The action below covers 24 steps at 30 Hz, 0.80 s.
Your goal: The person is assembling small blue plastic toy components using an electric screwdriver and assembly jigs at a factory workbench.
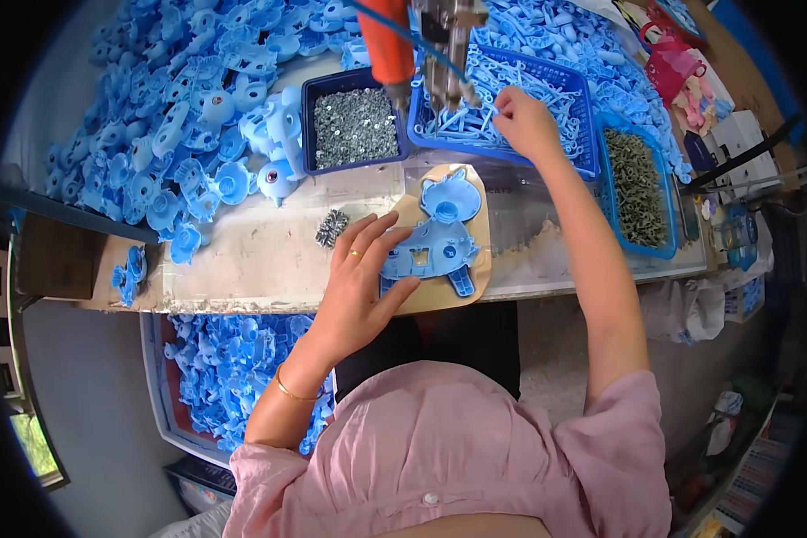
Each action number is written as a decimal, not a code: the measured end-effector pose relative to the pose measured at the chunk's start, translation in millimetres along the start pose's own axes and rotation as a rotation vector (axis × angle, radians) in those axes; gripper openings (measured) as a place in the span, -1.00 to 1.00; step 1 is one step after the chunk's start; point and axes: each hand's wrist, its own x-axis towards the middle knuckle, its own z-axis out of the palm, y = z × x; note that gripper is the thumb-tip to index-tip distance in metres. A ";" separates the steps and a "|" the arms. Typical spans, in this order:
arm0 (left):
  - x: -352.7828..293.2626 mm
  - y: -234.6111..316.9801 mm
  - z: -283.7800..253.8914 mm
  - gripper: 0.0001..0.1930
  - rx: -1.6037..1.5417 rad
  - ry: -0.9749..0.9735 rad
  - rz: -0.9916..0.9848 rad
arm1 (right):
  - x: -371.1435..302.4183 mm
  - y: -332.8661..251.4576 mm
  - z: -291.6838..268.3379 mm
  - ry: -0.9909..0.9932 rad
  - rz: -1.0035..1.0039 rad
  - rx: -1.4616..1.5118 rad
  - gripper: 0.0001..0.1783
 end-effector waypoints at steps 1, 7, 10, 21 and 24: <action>-1.1 -0.6 -1.9 -0.44 0.001 0.007 -0.009 | -0.8 -1.6 -13.0 -0.005 0.030 0.059 -0.79; 11.9 4.2 1.4 -0.49 -0.007 -0.005 0.079 | -39.9 5.2 -93.1 0.094 0.146 0.286 -0.79; 22.7 21.4 8.7 -0.51 0.025 0.098 0.156 | -80.4 -44.0 -108.5 -0.247 0.121 0.597 -0.84; 38.0 26.1 27.9 -0.78 -0.257 0.013 -0.116 | -107.1 49.8 -125.4 -0.030 0.236 0.330 -0.75; 37.1 24.4 23.2 -0.79 -0.328 -0.007 -0.131 | -103.6 157.8 -151.1 0.197 0.092 -0.344 -0.75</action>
